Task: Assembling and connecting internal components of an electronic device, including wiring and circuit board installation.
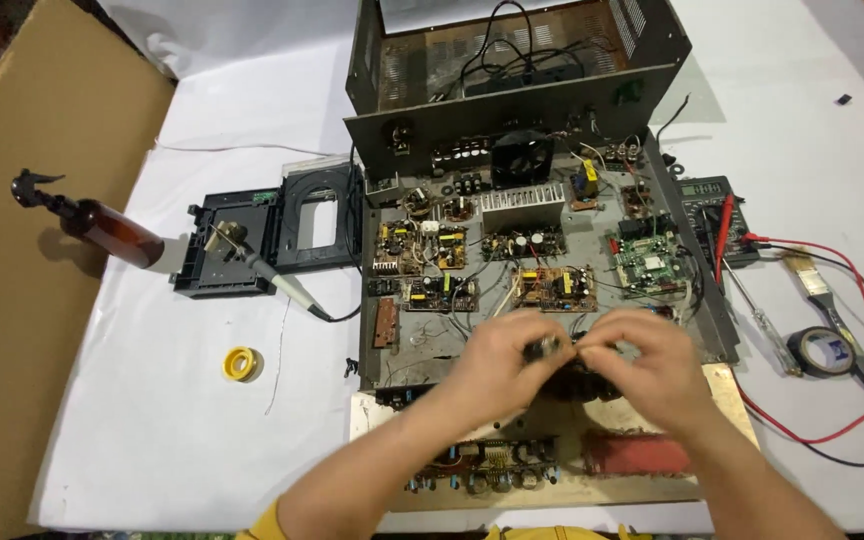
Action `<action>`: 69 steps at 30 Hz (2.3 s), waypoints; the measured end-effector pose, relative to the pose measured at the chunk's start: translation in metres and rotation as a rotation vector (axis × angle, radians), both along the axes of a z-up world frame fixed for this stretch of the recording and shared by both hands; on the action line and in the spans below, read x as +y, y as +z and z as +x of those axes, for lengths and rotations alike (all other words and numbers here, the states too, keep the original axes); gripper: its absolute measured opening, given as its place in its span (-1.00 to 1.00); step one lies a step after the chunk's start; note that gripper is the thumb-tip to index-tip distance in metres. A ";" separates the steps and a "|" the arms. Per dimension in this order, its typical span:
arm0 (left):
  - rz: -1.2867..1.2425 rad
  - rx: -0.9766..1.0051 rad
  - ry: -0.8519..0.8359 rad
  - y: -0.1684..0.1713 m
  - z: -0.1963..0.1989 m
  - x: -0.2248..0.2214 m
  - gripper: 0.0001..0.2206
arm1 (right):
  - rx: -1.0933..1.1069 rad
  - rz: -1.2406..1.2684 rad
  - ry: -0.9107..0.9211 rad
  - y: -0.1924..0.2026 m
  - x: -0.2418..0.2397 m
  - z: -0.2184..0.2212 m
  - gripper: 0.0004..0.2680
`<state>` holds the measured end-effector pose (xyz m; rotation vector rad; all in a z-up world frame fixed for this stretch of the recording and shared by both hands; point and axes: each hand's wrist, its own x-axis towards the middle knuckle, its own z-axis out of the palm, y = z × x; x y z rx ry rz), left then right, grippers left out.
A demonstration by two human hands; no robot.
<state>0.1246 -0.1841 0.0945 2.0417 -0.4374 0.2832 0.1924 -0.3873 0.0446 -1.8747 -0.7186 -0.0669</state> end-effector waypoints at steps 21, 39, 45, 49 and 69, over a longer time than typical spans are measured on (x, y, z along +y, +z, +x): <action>0.107 0.556 0.041 -0.045 0.127 0.042 -0.43 | -0.177 -0.322 -0.208 0.011 0.029 0.094 -0.96; -0.154 0.822 0.275 -0.129 0.154 0.070 -0.48 | -0.083 -0.076 -0.112 -0.006 0.072 0.113 -0.96; -0.091 0.796 0.230 -0.107 0.144 0.067 -0.50 | -0.013 -0.148 -0.136 0.005 0.066 0.106 -0.95; -0.060 0.766 0.215 -0.057 0.124 0.056 -0.42 | 0.052 -0.208 -0.116 0.009 0.064 0.102 -0.94; 0.099 0.775 0.138 -0.062 0.128 0.053 -0.62 | 0.096 -0.284 -0.112 -0.008 0.066 0.104 -0.93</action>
